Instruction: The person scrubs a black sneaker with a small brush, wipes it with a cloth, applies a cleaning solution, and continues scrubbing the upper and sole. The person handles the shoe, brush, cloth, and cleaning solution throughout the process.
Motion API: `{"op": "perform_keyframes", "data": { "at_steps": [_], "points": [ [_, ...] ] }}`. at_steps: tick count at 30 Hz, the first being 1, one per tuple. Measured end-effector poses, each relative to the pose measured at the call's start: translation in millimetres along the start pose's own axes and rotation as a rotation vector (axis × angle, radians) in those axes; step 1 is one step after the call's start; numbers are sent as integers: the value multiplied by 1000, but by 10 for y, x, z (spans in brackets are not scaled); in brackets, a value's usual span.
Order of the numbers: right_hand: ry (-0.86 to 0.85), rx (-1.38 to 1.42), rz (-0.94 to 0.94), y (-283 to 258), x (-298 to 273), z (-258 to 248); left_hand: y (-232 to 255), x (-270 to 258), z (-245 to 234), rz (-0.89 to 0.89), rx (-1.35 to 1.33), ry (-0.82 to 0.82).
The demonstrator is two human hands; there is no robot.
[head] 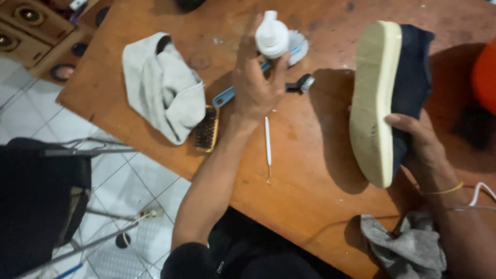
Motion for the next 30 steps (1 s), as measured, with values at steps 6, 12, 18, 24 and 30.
{"op": "perform_keyframes", "data": {
  "at_steps": [6,12,18,24,30],
  "points": [
    [-18,-139,-106,-5,20,-46,234,-131,6,119,1,7],
    [-75,-316,-190,243,102,-273,235,-220,101,1,-115,-164],
    [-62,-272,-120,38,-21,-56,449,-304,170,127,-187,-220],
    [-196,-241,-161,-179,-57,182,710,-366,227,346,148,-206],
    [-189,-321,-144,-83,-4,108,685,-323,279,211,21,-417]
  ]
}}
Point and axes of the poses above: each hand's wrist, its own x-axis towards the middle knuckle, its own z-axis out of the palm, y = z × x, the point moved 9 cm from there along x, towards the middle knuckle, and after that the axes turned 13 degrees about -z, right-handed, at the moved point
